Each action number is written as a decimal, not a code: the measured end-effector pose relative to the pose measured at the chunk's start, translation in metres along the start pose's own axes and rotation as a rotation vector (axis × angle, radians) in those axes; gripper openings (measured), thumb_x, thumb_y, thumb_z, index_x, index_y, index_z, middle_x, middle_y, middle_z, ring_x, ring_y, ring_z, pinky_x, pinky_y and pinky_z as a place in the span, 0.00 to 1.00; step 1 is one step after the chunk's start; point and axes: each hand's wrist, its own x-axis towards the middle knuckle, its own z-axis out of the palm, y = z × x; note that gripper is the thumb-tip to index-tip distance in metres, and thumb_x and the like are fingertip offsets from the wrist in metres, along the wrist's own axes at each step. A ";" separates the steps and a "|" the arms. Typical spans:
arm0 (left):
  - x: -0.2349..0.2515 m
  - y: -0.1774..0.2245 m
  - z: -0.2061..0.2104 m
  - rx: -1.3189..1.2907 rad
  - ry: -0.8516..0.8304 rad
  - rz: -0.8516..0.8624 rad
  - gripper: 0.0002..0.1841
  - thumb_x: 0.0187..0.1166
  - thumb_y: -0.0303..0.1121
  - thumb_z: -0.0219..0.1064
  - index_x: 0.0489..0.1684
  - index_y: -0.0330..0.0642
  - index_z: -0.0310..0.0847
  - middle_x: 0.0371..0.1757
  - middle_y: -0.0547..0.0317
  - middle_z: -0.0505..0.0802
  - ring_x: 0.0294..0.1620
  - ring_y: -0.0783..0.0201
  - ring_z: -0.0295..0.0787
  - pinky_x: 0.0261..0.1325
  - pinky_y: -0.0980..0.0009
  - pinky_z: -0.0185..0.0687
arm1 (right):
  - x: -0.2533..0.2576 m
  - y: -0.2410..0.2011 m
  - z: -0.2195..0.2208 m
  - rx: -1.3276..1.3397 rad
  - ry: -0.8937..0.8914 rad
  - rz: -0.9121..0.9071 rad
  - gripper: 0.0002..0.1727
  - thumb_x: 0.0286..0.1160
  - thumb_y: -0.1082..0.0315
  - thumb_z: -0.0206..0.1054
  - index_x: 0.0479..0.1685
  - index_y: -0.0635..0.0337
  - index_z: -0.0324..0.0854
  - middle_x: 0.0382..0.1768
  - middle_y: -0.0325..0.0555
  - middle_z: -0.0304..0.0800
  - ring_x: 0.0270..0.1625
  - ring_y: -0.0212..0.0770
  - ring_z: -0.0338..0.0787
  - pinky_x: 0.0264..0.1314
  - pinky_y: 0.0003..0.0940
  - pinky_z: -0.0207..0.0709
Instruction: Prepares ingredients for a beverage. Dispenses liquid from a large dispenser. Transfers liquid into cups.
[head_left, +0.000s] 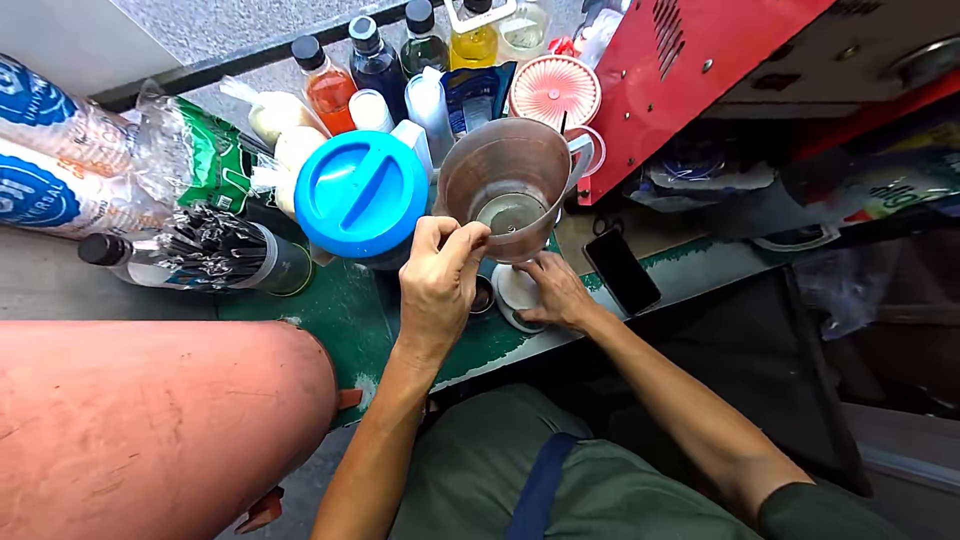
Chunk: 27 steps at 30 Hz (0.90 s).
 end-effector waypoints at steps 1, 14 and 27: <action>-0.001 0.001 -0.002 -0.006 -0.002 0.006 0.07 0.76 0.27 0.74 0.46 0.37 0.92 0.44 0.51 0.85 0.43 0.67 0.84 0.47 0.79 0.81 | 0.005 0.002 -0.002 -0.002 -0.010 -0.020 0.50 0.39 0.40 0.88 0.72 0.52 0.82 0.75 0.64 0.78 0.79 0.65 0.76 0.78 0.63 0.71; -0.036 0.003 0.017 -0.078 -0.081 0.008 0.06 0.75 0.27 0.75 0.45 0.40 0.94 0.45 0.51 0.86 0.45 0.66 0.86 0.50 0.77 0.84 | 0.048 0.027 -0.045 0.040 0.091 0.124 0.14 0.71 0.71 0.73 0.51 0.74 0.87 0.52 0.72 0.90 0.60 0.71 0.89 0.63 0.70 0.77; -0.073 -0.024 0.069 -0.116 -0.298 0.092 0.06 0.80 0.28 0.70 0.45 0.41 0.94 0.43 0.48 0.89 0.42 0.62 0.90 0.48 0.72 0.89 | 0.035 0.061 -0.026 0.123 0.421 0.523 0.17 0.76 0.63 0.68 0.53 0.69 0.86 0.48 0.67 0.92 0.52 0.66 0.92 0.55 0.68 0.81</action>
